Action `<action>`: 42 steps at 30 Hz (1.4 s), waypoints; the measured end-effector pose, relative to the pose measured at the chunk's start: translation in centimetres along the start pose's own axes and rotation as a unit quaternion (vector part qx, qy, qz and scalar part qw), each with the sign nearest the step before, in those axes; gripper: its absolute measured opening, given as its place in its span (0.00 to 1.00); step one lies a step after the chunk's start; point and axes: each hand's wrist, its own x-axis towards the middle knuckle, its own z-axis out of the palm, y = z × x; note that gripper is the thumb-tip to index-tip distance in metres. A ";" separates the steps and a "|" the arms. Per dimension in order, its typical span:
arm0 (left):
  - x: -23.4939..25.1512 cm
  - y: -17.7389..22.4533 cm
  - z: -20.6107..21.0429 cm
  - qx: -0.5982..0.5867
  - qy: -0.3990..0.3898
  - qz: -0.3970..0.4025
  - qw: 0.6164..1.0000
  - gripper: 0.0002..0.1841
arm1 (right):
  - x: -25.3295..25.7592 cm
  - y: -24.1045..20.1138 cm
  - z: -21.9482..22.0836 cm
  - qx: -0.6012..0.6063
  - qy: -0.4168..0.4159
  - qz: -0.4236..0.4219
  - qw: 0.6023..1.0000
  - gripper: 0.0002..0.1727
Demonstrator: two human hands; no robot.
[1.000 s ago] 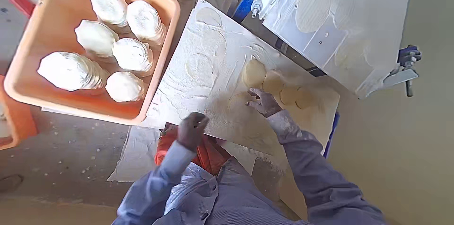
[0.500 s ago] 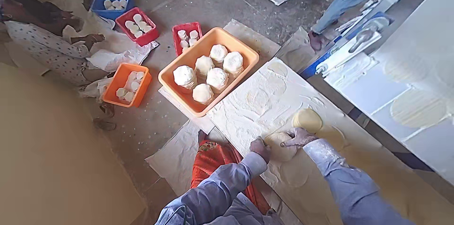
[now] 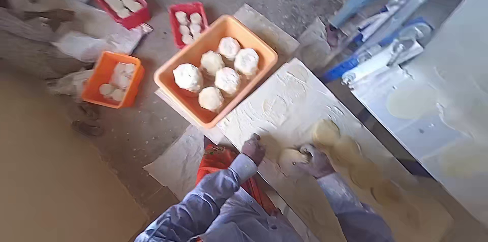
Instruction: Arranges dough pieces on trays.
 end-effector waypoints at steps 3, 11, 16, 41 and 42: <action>0.7 -1.1 0.5 -0.033 -0.008 -0.001 0.999 0.24 | -1.4 0.3 0.5 -0.007 0.010 0.039 0.999 0.29; 2.1 -1.3 -1.5 -0.174 -0.017 0.167 0.970 0.23 | -3.2 -6.3 -2.2 0.034 -0.034 0.051 0.998 0.32; 5.5 0.4 -6.0 -0.430 -0.190 0.176 0.865 0.36 | 1.3 -13.8 -3.8 0.165 0.115 -0.085 0.976 0.33; 33.3 7.8 -35.5 0.101 0.203 0.008 0.974 0.27 | 48.7 -28.1 -3.2 0.082 0.061 0.111 0.989 0.35; 33.3 7.5 -35.9 0.136 0.208 0.002 0.969 0.30 | 47.9 -28.9 -3.3 0.051 0.065 0.104 0.991 0.36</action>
